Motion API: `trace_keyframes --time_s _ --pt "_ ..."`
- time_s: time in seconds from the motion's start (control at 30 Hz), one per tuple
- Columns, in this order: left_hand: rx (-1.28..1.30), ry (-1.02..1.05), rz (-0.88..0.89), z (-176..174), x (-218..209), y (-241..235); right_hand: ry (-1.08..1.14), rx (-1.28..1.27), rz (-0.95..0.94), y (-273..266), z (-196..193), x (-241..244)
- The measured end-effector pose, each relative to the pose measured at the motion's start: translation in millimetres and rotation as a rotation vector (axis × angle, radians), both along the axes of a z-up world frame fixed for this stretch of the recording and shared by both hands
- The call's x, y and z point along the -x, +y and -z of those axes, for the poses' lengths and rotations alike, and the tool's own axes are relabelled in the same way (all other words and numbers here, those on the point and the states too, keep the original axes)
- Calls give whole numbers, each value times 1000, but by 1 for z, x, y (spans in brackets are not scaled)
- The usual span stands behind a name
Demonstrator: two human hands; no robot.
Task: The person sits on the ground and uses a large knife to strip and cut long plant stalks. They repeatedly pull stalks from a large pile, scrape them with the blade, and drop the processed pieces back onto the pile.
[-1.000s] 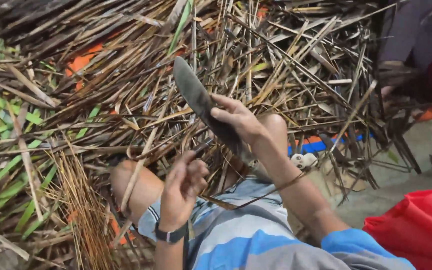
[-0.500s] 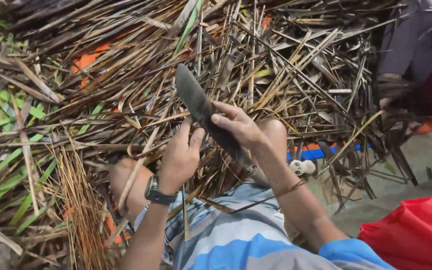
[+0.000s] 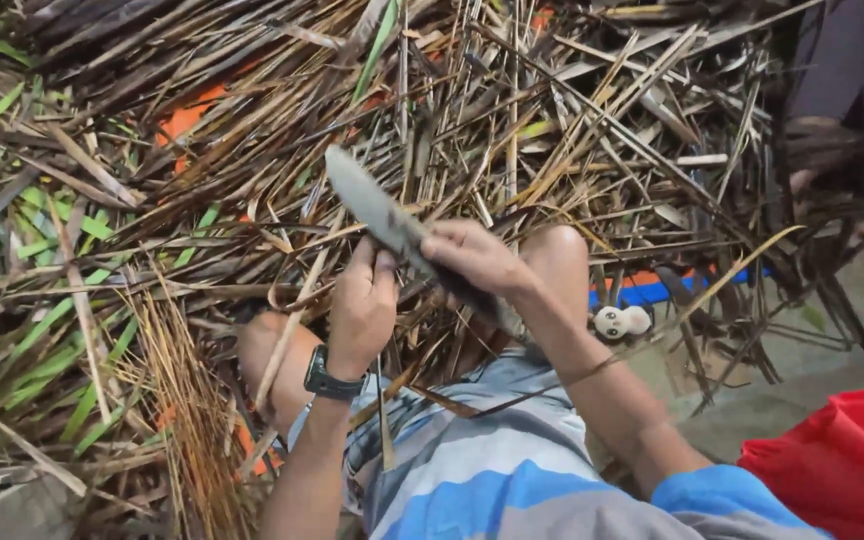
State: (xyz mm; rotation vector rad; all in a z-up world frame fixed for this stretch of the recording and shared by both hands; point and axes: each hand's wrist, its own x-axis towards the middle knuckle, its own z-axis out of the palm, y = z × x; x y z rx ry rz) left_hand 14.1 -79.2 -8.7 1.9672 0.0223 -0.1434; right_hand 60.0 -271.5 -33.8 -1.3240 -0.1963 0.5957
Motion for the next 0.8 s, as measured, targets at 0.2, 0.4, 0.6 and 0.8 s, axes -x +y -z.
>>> trace_keyframes --time_s 0.2,0.4,0.6,0.8 --pt "74 -2 119 20 17 22 143 -122 653 -44 53 -46" --pt "287 46 140 15 7 19 29 -240 286 -33 10 -24" --pt "658 188 196 22 8 13 161 -478 -21 -11 22 -3" --pt "818 308 303 15 17 23 177 -601 161 -30 43 -23"
